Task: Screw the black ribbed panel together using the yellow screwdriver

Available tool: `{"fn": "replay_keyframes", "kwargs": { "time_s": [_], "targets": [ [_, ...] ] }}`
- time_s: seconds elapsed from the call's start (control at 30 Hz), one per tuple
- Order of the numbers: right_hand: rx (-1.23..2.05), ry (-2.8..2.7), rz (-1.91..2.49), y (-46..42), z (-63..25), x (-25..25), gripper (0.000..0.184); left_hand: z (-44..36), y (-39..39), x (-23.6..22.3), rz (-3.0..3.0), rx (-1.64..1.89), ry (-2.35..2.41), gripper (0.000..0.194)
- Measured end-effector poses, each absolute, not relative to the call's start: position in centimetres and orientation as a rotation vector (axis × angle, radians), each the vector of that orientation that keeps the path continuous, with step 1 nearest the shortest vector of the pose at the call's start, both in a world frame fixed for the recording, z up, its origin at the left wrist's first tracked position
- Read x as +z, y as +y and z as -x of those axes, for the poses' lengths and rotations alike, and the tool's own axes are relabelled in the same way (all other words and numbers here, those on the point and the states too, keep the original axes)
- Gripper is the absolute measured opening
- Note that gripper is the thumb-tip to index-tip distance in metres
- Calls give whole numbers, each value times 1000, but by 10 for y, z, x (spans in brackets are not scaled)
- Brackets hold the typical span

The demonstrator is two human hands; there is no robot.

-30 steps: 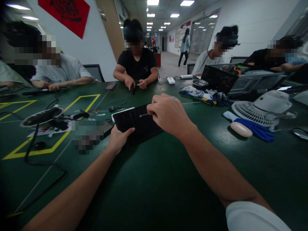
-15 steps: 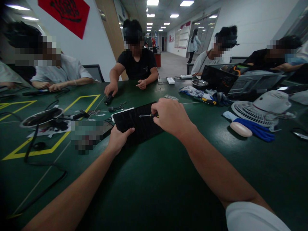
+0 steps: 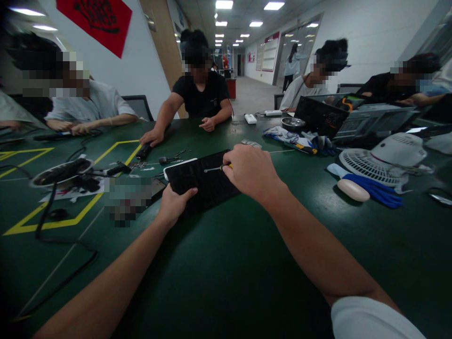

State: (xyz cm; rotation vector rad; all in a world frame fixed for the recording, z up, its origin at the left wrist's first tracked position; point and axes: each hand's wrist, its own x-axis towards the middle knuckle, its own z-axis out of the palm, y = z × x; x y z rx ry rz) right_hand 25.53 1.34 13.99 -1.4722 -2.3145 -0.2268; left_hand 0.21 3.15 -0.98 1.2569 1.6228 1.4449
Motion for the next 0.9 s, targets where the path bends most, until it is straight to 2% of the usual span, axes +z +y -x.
{"fn": "replay_keyframes", "kwargs": {
  "time_s": [0.3, 0.9],
  "targets": [
    [-178, -2364, 1452, 17, -258, 136, 20, -4, 28, -4, -1248, 1416, 1670, 48],
    [-154, -2333, 1517, 18, -258, 138, 26, -3, 30, -9, -1247, 1439, 1607, 52]
  ]
}}
